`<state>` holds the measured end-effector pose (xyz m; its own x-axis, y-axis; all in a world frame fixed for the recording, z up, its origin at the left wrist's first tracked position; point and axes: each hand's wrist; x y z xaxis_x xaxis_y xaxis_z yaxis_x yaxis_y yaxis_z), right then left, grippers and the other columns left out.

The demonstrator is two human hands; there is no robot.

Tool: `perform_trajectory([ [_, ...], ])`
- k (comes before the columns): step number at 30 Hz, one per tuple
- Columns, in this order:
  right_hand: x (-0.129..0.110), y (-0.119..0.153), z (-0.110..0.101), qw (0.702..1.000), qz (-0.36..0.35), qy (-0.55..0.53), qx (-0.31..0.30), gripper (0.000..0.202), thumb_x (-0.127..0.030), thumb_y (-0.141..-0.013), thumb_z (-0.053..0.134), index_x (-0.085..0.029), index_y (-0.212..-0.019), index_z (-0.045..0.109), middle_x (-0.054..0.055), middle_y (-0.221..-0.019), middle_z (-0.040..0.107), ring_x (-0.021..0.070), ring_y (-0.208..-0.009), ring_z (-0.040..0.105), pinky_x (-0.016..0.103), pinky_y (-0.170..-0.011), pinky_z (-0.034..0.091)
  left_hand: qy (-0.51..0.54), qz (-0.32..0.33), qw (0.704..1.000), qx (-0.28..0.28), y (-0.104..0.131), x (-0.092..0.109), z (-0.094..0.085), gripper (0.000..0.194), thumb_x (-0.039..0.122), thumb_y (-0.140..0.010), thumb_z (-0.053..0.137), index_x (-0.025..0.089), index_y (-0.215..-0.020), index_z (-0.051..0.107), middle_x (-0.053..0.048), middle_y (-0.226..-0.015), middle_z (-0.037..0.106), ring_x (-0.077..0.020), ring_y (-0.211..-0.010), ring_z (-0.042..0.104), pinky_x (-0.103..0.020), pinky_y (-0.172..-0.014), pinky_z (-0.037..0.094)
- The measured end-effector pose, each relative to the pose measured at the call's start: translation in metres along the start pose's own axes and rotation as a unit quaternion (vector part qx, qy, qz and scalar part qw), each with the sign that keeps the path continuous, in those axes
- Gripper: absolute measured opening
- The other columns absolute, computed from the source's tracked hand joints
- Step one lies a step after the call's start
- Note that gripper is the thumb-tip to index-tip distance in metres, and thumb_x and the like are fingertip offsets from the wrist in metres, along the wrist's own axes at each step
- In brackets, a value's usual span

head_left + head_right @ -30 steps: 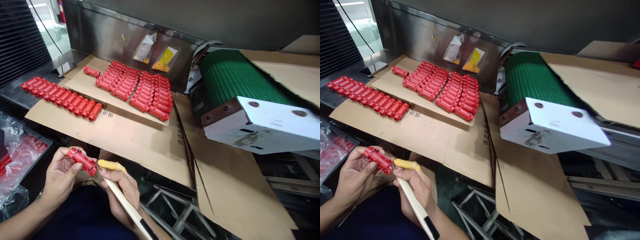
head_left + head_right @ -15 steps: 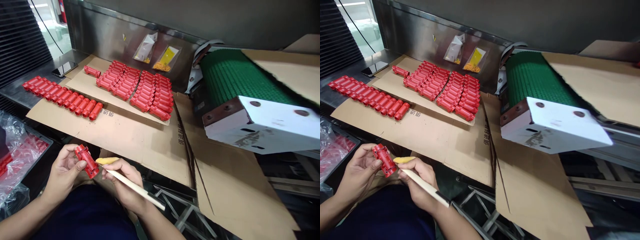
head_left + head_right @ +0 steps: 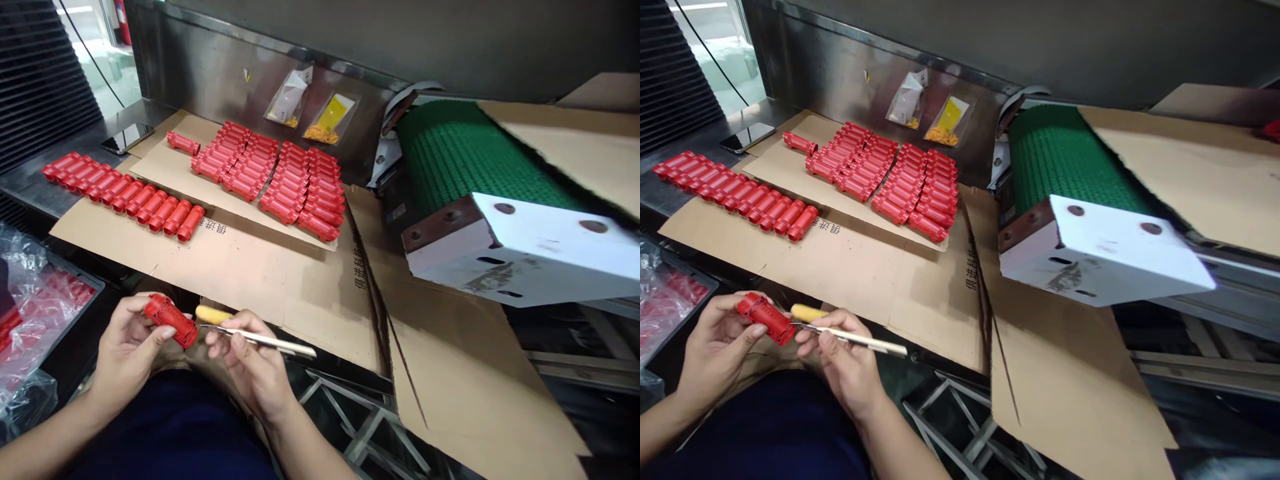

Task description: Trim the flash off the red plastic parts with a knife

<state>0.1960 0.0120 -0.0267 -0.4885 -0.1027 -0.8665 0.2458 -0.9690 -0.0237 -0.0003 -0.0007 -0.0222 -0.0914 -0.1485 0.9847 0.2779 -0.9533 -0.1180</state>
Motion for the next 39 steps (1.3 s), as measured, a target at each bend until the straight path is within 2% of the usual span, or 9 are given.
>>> perform_trajectory([
  [2,-0.004,0.003,-0.002,0.977,-0.126,0.172,0.006,0.01,-0.028,-0.101,0.075,-0.023,-0.11,0.078,0.009,-0.104,0.083,0.0206,-0.093,0.08,0.035,-0.084,0.068,0.064,-0.071,0.995,-0.013,-0.004,0.002,0.0,0.02,0.021,-0.089,0.086,0.025,-0.105,0.074,-0.003,-0.102,0.078,-0.0171,-0.085,0.08,-0.027,-0.08,0.067],
  [4,-0.008,0.004,-0.002,0.926,-0.215,0.31,-0.003,0.019,-0.016,-0.101,0.072,-0.024,-0.116,0.079,0.01,-0.111,0.082,0.0227,-0.103,0.079,0.037,-0.089,0.068,0.116,-0.117,0.986,-0.035,-0.005,0.004,0.0,0.019,0.023,-0.09,0.085,0.025,-0.105,0.072,-0.002,-0.099,0.079,-0.0165,-0.084,0.081,-0.027,-0.08,0.068],
  [7,-0.011,0.005,0.001,0.894,-0.268,0.357,-0.048,0.029,-0.01,-0.1,0.069,-0.022,-0.125,0.076,0.011,-0.117,0.081,0.0221,-0.104,0.079,0.034,-0.087,0.069,0.148,-0.132,0.979,-0.045,-0.004,0.006,0.001,0.019,0.023,-0.091,0.084,0.025,-0.106,0.072,-0.002,-0.101,0.081,-0.0172,-0.085,0.082,-0.029,-0.081,0.069],
  [16,-0.006,0.005,0.003,0.894,-0.275,0.35,-0.058,0.031,-0.008,-0.099,0.068,-0.023,-0.126,0.073,0.01,-0.116,0.081,0.022,-0.104,0.079,0.034,-0.087,0.069,0.147,-0.109,0.982,-0.052,-0.003,0.008,0.002,0.02,0.018,-0.092,0.083,0.027,-0.108,0.074,-0.001,-0.106,0.081,-0.0142,-0.092,0.081,-0.024,-0.087,0.067],
  [23,-0.007,0.007,0.0,0.899,-0.223,0.372,-0.064,0.018,-0.012,-0.102,0.064,-0.023,-0.115,0.068,0.008,-0.108,0.083,0.0208,-0.099,0.081,0.033,-0.088,0.068,0.115,-0.092,0.989,-0.011,-0.002,0.001,-0.001,0.025,0.02,-0.083,0.092,0.023,-0.102,0.076,-0.003,-0.103,0.079,-0.0154,-0.087,0.077,-0.024,-0.081,0.067],
  [29,-0.02,0.004,-0.013,0.801,-0.311,0.489,-0.154,0.028,-0.012,-0.105,0.057,-0.022,-0.13,0.068,0.012,-0.108,0.08,0.0242,-0.086,0.076,0.037,-0.072,0.068,0.138,-0.169,0.975,-0.029,-0.005,0.007,0.001,0.021,0.028,-0.088,0.088,0.022,-0.101,0.073,-0.002,-0.087,0.076,-0.0134,-0.072,0.071,-0.023,-0.067,0.064],
  [34,-0.024,0.009,-0.015,0.884,-0.243,0.393,0.069,0.028,-0.006,-0.1,0.065,-0.025,-0.119,0.074,0.006,-0.098,0.083,0.0228,-0.085,0.082,0.034,-0.078,0.071,0.18,-0.195,0.963,-0.046,-0.008,0.016,0.005,0.02,0.029,-0.087,0.088,0.021,-0.099,0.073,-0.002,-0.09,0.077,-0.0182,-0.074,0.079,-0.031,-0.072,0.068],
  [36,-0.019,0.01,-0.009,0.907,-0.216,0.355,0.069,0.021,-0.011,-0.101,0.07,-0.024,-0.116,0.076,0.008,-0.105,0.083,0.024,-0.097,0.083,0.037,-0.089,0.071,0.178,-0.197,0.963,-0.053,-0.007,0.017,0.006,0.019,0.028,-0.087,0.089,0.022,-0.097,0.074,-0.003,-0.095,0.079,-0.021,-0.079,0.081,-0.034,-0.076,0.069],
  [39,-0.013,0.01,-0.001,0.908,-0.238,0.345,0.002,0.019,-0.018,-0.101,0.073,-0.024,-0.118,0.078,0.012,-0.123,0.08,0.0251,-0.11,0.079,0.039,-0.093,0.07,0.152,-0.184,0.97,-0.051,-0.004,0.014,0.006,0.019,0.024,-0.084,0.091,0.022,-0.096,0.076,-0.004,-0.102,0.082,-0.0209,-0.088,0.083,-0.032,-0.084,0.069],
])
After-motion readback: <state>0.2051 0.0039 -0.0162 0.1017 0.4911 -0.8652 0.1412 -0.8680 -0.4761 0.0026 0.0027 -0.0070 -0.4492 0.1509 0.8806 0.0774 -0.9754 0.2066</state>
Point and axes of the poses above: each hand's wrist, its own y-axis away from the middle knuckle, its own z-axis out of the palm, x = y × z
